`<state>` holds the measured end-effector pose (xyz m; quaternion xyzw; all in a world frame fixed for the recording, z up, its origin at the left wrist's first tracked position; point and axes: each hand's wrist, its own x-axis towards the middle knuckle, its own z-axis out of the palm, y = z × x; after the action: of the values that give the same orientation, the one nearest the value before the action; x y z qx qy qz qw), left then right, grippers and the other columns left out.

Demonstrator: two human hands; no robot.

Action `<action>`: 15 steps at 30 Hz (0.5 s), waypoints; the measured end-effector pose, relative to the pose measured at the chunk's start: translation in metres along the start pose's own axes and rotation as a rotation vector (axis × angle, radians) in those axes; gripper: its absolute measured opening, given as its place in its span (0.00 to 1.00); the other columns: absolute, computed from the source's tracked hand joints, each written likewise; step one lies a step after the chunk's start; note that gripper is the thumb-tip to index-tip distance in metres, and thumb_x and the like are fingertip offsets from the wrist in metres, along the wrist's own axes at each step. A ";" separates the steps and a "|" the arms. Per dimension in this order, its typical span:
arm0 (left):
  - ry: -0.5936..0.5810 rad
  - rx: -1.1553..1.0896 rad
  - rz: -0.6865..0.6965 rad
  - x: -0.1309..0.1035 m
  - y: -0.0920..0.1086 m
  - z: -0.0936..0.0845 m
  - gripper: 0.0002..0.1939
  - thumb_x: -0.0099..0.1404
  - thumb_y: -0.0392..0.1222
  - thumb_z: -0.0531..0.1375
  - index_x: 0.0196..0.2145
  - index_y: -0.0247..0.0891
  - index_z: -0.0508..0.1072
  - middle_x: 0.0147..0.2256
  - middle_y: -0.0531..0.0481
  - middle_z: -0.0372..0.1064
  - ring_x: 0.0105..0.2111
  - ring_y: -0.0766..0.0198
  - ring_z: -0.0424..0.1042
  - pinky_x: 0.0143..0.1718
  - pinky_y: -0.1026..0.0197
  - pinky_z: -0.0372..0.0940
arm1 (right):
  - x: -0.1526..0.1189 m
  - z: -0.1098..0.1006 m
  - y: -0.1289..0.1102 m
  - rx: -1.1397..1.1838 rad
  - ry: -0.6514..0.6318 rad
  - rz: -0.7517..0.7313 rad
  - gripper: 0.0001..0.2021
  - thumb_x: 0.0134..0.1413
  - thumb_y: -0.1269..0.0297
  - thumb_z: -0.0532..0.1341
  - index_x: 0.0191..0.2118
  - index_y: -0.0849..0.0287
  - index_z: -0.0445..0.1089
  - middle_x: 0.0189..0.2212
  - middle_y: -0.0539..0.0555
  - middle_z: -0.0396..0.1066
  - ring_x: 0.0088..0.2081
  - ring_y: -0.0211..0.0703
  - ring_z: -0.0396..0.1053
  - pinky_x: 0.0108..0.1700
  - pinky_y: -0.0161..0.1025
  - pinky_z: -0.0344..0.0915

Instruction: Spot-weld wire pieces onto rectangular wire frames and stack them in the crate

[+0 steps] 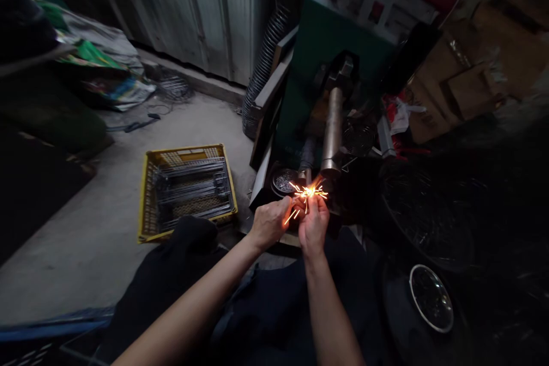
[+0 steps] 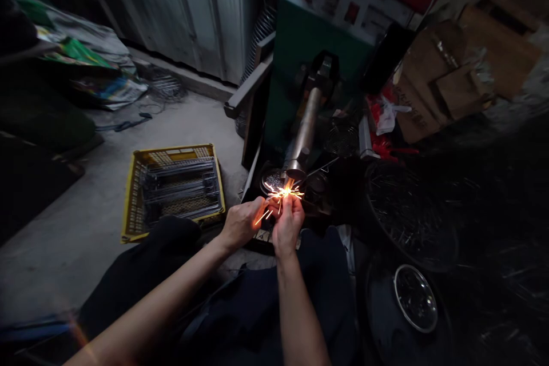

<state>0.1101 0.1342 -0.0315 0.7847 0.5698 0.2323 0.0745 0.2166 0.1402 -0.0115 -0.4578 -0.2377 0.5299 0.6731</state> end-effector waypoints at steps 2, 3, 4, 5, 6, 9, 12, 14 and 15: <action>0.001 -0.007 0.003 0.000 -0.001 0.000 0.13 0.70 0.36 0.46 0.34 0.36 0.68 0.26 0.46 0.72 0.27 0.58 0.74 0.24 0.62 0.55 | 0.000 0.001 0.001 0.027 -0.015 -0.018 0.10 0.52 0.58 0.63 0.30 0.57 0.65 0.24 0.46 0.71 0.26 0.35 0.71 0.31 0.32 0.70; 0.002 -0.007 0.003 0.000 -0.002 0.000 0.13 0.70 0.36 0.45 0.34 0.36 0.68 0.25 0.46 0.72 0.26 0.58 0.73 0.24 0.61 0.55 | 0.000 0.001 0.002 0.034 -0.025 -0.022 0.10 0.52 0.58 0.63 0.30 0.57 0.64 0.25 0.46 0.71 0.27 0.35 0.71 0.32 0.33 0.70; 0.002 -0.006 0.005 0.001 -0.002 -0.001 0.13 0.70 0.35 0.45 0.34 0.36 0.68 0.25 0.46 0.72 0.26 0.58 0.73 0.24 0.61 0.55 | 0.000 0.000 0.002 0.033 -0.036 -0.020 0.10 0.53 0.57 0.63 0.31 0.57 0.64 0.26 0.47 0.72 0.28 0.35 0.72 0.33 0.34 0.70; 0.004 -0.006 0.009 0.001 -0.002 -0.001 0.13 0.70 0.35 0.45 0.34 0.36 0.68 0.25 0.46 0.72 0.25 0.58 0.73 0.23 0.61 0.55 | -0.001 -0.001 0.002 0.020 -0.050 -0.009 0.11 0.53 0.56 0.63 0.33 0.57 0.65 0.28 0.48 0.73 0.30 0.36 0.72 0.34 0.35 0.71; 0.007 -0.006 0.016 0.001 -0.002 -0.001 0.12 0.70 0.35 0.45 0.34 0.36 0.67 0.25 0.46 0.72 0.26 0.59 0.73 0.23 0.61 0.55 | -0.001 -0.003 0.002 -0.005 -0.060 0.004 0.11 0.53 0.55 0.63 0.34 0.57 0.64 0.29 0.48 0.73 0.31 0.37 0.73 0.34 0.35 0.71; 0.021 -0.008 0.047 0.006 0.002 0.000 0.12 0.71 0.37 0.46 0.34 0.36 0.67 0.26 0.47 0.73 0.26 0.59 0.74 0.23 0.62 0.55 | 0.001 -0.011 0.000 -0.122 -0.031 -0.030 0.13 0.55 0.52 0.62 0.35 0.57 0.64 0.29 0.48 0.72 0.29 0.36 0.71 0.31 0.33 0.68; 0.044 -0.002 0.064 0.014 0.005 0.004 0.12 0.72 0.38 0.46 0.34 0.37 0.66 0.26 0.47 0.73 0.26 0.58 0.74 0.22 0.62 0.54 | 0.006 -0.017 -0.002 -0.193 0.014 -0.117 0.14 0.56 0.51 0.61 0.32 0.57 0.63 0.24 0.45 0.67 0.25 0.32 0.65 0.27 0.29 0.63; 0.056 0.003 0.067 0.020 0.007 0.006 0.12 0.72 0.39 0.46 0.34 0.37 0.66 0.26 0.47 0.73 0.25 0.58 0.74 0.22 0.61 0.54 | 0.010 -0.018 -0.003 -0.214 0.024 -0.133 0.15 0.56 0.50 0.60 0.32 0.58 0.63 0.22 0.44 0.65 0.23 0.30 0.62 0.27 0.28 0.61; 0.060 0.006 0.066 0.023 0.007 0.006 0.13 0.72 0.39 0.46 0.34 0.37 0.67 0.25 0.47 0.74 0.25 0.58 0.74 0.21 0.61 0.53 | 0.012 -0.018 -0.004 -0.224 0.028 -0.133 0.16 0.55 0.49 0.60 0.32 0.58 0.63 0.22 0.44 0.64 0.23 0.30 0.62 0.27 0.28 0.61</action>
<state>0.1245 0.1542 -0.0280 0.7961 0.5460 0.2564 0.0475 0.2368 0.1444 -0.0186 -0.5205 -0.3159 0.4478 0.6548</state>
